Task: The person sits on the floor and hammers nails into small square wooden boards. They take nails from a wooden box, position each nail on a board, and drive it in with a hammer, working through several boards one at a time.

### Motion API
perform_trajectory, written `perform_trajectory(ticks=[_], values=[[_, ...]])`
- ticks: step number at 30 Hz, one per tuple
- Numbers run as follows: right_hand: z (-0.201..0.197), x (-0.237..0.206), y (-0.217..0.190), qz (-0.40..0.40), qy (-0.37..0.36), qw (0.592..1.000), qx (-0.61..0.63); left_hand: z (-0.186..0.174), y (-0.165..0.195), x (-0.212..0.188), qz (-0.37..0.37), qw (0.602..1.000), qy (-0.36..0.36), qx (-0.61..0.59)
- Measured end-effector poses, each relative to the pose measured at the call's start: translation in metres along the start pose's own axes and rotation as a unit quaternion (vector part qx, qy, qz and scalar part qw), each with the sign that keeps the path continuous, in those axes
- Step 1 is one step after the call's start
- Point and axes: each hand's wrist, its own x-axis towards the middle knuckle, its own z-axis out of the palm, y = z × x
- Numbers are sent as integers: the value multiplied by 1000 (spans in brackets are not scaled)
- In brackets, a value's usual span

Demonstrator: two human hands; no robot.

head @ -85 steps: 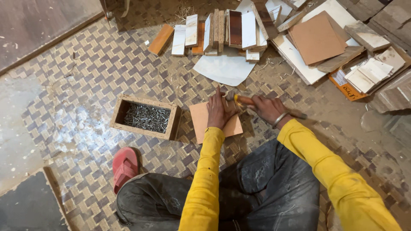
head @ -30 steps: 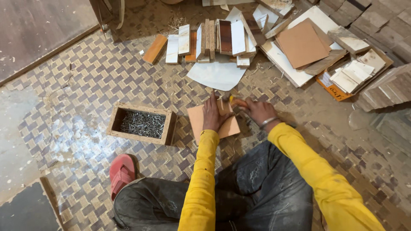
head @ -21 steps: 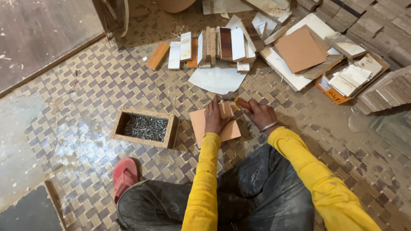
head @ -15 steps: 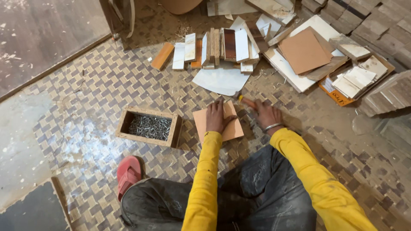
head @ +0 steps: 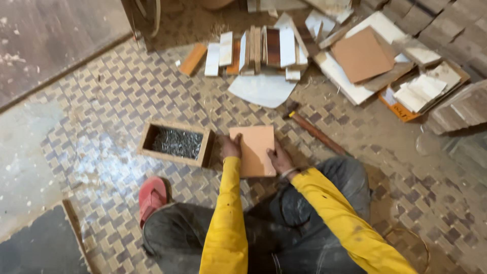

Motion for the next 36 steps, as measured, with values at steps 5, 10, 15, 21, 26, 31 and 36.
perform_trajectory(ticks=[5,10,15,21,26,31,36], values=[[2,13,-12,-52,58,991,109,2,-8,-5,100,978,-21,-180],[-11,27,-23,-9,-15,984,180,0,-10,-11,86,978,3,-189],[-11,40,-25,-57,-27,988,142,4,-19,-10,141,963,5,-231],[-36,66,-18,20,-51,988,144,14,-24,-6,110,970,35,-212],[-100,137,-36,158,215,952,-147,22,-30,-5,104,971,28,-211],[-138,202,-83,-27,267,940,-212,23,-29,0,94,978,37,-184],[-118,216,-97,12,191,953,-236,17,-31,-2,70,973,18,-221]])
